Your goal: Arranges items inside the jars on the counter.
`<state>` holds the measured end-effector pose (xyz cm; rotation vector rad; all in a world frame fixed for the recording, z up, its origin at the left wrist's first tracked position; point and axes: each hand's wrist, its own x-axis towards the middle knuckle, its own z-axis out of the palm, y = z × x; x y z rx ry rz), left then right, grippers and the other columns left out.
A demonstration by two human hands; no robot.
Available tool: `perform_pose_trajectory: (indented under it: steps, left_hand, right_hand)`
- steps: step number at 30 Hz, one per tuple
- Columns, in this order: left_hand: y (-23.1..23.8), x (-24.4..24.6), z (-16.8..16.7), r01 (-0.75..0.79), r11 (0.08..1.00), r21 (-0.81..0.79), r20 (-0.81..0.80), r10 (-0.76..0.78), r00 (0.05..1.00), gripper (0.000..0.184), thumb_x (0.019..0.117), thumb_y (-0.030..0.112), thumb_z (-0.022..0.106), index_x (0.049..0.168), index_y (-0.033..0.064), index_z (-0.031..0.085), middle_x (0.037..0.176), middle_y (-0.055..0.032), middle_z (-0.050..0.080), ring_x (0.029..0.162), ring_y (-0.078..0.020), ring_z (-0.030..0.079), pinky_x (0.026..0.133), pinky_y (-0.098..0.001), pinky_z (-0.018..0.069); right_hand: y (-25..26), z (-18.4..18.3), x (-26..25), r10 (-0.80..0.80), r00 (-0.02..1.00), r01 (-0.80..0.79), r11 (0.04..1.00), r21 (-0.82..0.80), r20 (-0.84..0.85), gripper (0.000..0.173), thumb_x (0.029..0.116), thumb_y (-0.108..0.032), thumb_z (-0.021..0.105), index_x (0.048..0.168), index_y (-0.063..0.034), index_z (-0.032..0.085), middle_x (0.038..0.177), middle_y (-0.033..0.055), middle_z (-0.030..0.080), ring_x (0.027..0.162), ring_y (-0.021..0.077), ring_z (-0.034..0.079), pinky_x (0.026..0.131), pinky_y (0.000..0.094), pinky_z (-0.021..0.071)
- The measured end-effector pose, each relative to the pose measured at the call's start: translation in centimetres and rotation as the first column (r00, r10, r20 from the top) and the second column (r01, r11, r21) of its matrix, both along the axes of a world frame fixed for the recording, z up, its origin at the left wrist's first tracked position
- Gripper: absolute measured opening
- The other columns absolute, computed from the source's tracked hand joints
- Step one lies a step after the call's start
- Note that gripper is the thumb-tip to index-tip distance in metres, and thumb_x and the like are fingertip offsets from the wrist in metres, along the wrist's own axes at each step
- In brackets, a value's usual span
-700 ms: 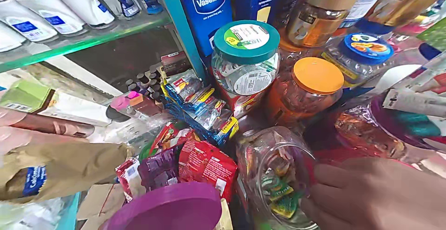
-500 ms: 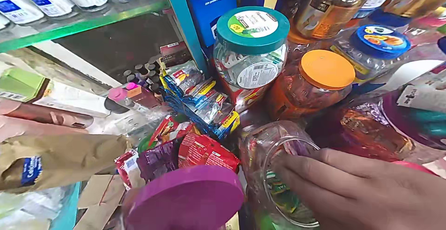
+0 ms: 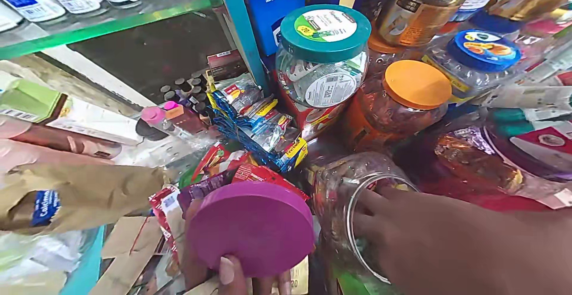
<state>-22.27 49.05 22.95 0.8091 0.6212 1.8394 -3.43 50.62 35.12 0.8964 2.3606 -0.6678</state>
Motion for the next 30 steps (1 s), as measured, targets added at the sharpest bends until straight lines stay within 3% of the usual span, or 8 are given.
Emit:
perform_pose_trajectory:
  steps: [3, 8, 12, 16, 18, 22, 25, 30]
  left_hand:
    - [0.0, -0.2, 0.0, 0.015, 1.000, 0.004, -0.015, -0.015, 1.000, 0.013, 0.1023, 0.027, 0.060, 0.105, 0.0177, 0.068, 0.070, 0.0047, 0.069, 0.051, -0.0004, 0.061, 0.045, -0.0154, 0.0500]
    - [-0.1, 0.0, 0.2, 0.018, 1.000, 0.002, -0.062, -0.018, 0.998, 0.015, 0.1033, 0.029, 0.058, 0.114, 0.0209, 0.066, 0.074, 0.0059, 0.071, 0.053, 0.0000, 0.062, 0.046, -0.0150, 0.0509]
    - [-0.2, 0.2, 0.6, 0.037, 0.999, -0.017, -0.042, -0.038, 0.998, 0.016, 0.1035, 0.029, 0.057, 0.107, 0.0209, 0.070, 0.074, 0.0054, 0.072, 0.053, 0.0001, 0.063, 0.047, -0.0146, 0.0509]
    - [-0.3, 0.1, 0.6, 0.026, 1.000, -0.013, -0.044, -0.027, 0.999, 0.015, 0.1021, 0.029, 0.060, 0.107, 0.0195, 0.070, 0.074, 0.0046, 0.072, 0.054, -0.0008, 0.064, 0.046, -0.0156, 0.0515]
    - [-0.4, 0.1, 0.7, 0.026, 1.000, -0.016, -0.064, -0.027, 0.998, 0.015, 0.1027, 0.031, 0.058, 0.106, 0.0220, 0.071, 0.073, 0.0071, 0.071, 0.054, 0.0008, 0.063, 0.047, -0.0142, 0.0503]
    - [-0.5, 0.2, 0.7, 0.024, 0.999, -0.037, -0.053, -0.026, 0.998, 0.016, 0.1023, 0.033, 0.058, 0.104, 0.0237, 0.072, 0.070, 0.0094, 0.070, 0.053, 0.0026, 0.061, 0.047, -0.0127, 0.0481]
    - [-0.6, 0.2, 0.6, -0.021, 0.999, -0.042, -0.054, 0.019, 0.998, 0.015, 0.1023, 0.031, 0.059, 0.103, 0.0222, 0.071, 0.070, 0.0074, 0.070, 0.051, 0.0012, 0.061, 0.045, -0.0141, 0.0487]
    - [-0.6, -0.5, 0.1, -0.049, 0.998, -0.039, -0.147, 0.043, 0.988, 0.012, 0.1018, 0.030, 0.061, 0.111, 0.0238, 0.065, 0.080, 0.0081, 0.072, 0.057, -0.0001, 0.064, 0.047, -0.0155, 0.0517]
  right_hand:
    - [-1.0, 0.2, 0.2, -0.045, 0.999, 0.046, 0.998, 0.048, -0.015, 0.017, 0.0948, 0.010, 0.053, 0.101, 0.0111, 0.068, 0.118, 0.0277, 0.064, 0.115, 0.0491, 0.061, 0.082, 0.0530, 0.0568]
    - [-2.7, 0.3, 0.0, -0.144, 0.987, 0.155, 0.971, 0.185, -0.071, 0.021, 0.0982, 0.008, 0.047, 0.103, 0.0126, 0.067, 0.110, 0.0286, 0.067, 0.103, 0.0458, 0.067, 0.074, 0.0476, 0.0585]
    - [-3.8, -0.4, 0.2, -0.143, 0.977, 0.186, 0.936, 0.299, -0.157, 0.020, 0.0979, 0.006, 0.050, 0.103, 0.0127, 0.068, 0.102, 0.0277, 0.068, 0.092, 0.0434, 0.070, 0.065, 0.0452, 0.0580]
    - [-4.7, 0.0, 0.5, -0.030, 0.997, 0.060, 0.897, 0.437, -0.075, 0.024, 0.0990, 0.010, 0.042, 0.105, 0.0132, 0.066, 0.118, 0.0297, 0.067, 0.107, 0.0406, 0.069, 0.082, 0.0427, 0.0573]
    - [-5.4, 0.6, 0.7, 0.007, 0.999, 0.017, 0.872, 0.489, -0.047, 0.027, 0.1006, 0.010, 0.040, 0.114, 0.0146, 0.064, 0.122, 0.0304, 0.066, 0.114, 0.0402, 0.068, 0.092, 0.0420, 0.0550]
    - [-6.7, 1.6, 1.4, 0.015, 0.990, 0.054, 0.880, 0.471, -0.143, 0.029, 0.1027, 0.008, 0.040, 0.120, 0.0164, 0.061, 0.119, 0.0315, 0.066, 0.111, 0.0405, 0.068, 0.096, 0.0424, 0.0532]
    - [-6.8, 1.7, 2.0, 0.024, 0.986, 0.055, 0.891, 0.450, -0.168, 0.029, 0.1028, 0.008, 0.040, 0.120, 0.0157, 0.062, 0.115, 0.0305, 0.067, 0.105, 0.0395, 0.069, 0.092, 0.0422, 0.0533]
    - [-6.8, 1.7, 2.5, 0.008, 0.981, 0.077, 0.898, 0.434, -0.192, 0.029, 0.1039, 0.006, 0.042, 0.122, 0.0141, 0.063, 0.112, 0.0280, 0.070, 0.104, 0.0369, 0.070, 0.092, 0.0402, 0.0536]
